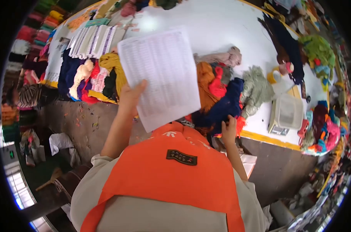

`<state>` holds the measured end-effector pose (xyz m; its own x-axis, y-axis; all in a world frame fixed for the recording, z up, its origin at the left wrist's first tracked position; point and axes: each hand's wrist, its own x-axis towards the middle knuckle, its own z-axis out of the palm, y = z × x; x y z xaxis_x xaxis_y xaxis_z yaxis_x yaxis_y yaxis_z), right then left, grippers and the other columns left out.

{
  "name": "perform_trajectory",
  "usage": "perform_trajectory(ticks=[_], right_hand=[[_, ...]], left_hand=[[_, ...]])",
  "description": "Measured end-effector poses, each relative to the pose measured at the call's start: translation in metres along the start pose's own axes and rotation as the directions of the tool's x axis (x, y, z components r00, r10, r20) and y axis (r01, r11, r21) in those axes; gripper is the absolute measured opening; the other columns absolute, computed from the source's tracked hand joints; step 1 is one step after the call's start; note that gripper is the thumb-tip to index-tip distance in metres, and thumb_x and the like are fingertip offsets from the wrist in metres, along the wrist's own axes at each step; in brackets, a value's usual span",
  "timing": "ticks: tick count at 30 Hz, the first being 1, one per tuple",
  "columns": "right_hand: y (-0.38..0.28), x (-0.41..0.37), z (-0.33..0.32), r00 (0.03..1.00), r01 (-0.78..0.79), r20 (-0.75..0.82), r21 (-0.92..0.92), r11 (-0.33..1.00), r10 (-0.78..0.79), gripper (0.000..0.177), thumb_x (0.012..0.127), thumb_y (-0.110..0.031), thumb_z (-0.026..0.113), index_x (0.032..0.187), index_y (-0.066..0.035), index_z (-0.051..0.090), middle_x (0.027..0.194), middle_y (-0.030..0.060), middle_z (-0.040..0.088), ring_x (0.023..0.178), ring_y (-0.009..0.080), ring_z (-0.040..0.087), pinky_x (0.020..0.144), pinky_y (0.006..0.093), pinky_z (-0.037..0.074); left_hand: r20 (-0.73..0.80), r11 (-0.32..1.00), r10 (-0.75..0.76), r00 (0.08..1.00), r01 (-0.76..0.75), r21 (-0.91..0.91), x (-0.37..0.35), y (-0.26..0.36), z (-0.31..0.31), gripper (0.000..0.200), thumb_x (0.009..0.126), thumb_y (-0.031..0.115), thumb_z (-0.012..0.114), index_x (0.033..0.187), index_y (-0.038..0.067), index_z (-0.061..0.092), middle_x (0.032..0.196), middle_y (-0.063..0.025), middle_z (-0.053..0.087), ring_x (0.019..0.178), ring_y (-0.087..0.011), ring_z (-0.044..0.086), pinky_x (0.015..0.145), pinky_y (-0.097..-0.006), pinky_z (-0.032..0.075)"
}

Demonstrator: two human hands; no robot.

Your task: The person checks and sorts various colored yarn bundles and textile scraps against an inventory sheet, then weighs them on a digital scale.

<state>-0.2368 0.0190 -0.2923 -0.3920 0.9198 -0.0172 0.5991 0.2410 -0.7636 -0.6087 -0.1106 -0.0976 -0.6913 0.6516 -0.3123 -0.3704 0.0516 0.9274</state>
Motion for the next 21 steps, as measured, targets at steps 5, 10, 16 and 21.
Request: perform_trajectory(ticks=[5, 10, 16, 21], right_hand=[[0.010, 0.015, 0.005, 0.990, -0.104, -0.076, 0.134, 0.986, 0.115, 0.023, 0.087, -0.008, 0.061, 0.108, 0.001, 0.056, 0.098, 0.0139, 0.056, 0.079, 0.0247, 0.057, 0.072, 0.0344, 0.047], [0.018, 0.063, -0.019, 0.952, -0.041, -0.301, 0.055, 0.998, 0.055, 0.017, 0.088, -0.010, 0.061, 0.103, -0.001, 0.060, 0.094, 0.0137, 0.058, 0.079, 0.0235, 0.056, 0.072, 0.0330, 0.047], [0.031, 0.113, -0.018, 0.948, 0.059, -0.306, -0.087, 0.994, -0.083, 0.038, 0.089, -0.016, 0.064, 0.121, 0.000, 0.052, 0.115, 0.0173, 0.052, 0.106, 0.0305, 0.053, 0.089, 0.0392, 0.045], [0.039, 0.113, 0.036, 0.983, 0.171, -0.010, -0.334, 0.927, -0.185, 0.038, 0.096, -0.021, 0.049, 0.130, -0.002, 0.048, 0.130, 0.0255, 0.048, 0.120, 0.0414, 0.045, 0.101, 0.0474, 0.035]], left_hand=[[-0.049, 0.999, 0.024, 0.999, -0.026, -0.035, 0.002, -0.001, 0.005, 0.033, 0.088, 0.011, 0.065, 0.117, -0.004, 0.058, 0.108, -0.0097, 0.066, 0.094, -0.0188, 0.063, 0.085, -0.0323, 0.049], [-0.032, 0.996, 0.015, 0.999, -0.018, -0.083, -0.001, -0.001, 0.011, 0.034, 0.088, 0.010, 0.065, 0.119, -0.004, 0.058, 0.109, -0.0109, 0.065, 0.093, -0.0206, 0.063, 0.084, -0.0351, 0.050], [-0.095, 0.997, 0.050, 0.994, -0.056, -0.057, -0.001, -0.003, -0.007, 0.030, 0.087, 0.012, 0.066, 0.113, -0.002, 0.062, 0.103, -0.0065, 0.067, 0.088, -0.0162, 0.063, 0.080, -0.0320, 0.050], [-0.037, 0.987, 0.026, 0.999, -0.031, -0.158, -0.001, -0.002, -0.002, 0.035, 0.088, 0.012, 0.066, 0.118, -0.004, 0.058, 0.109, -0.0104, 0.066, 0.094, -0.0183, 0.063, 0.084, -0.0338, 0.050]])
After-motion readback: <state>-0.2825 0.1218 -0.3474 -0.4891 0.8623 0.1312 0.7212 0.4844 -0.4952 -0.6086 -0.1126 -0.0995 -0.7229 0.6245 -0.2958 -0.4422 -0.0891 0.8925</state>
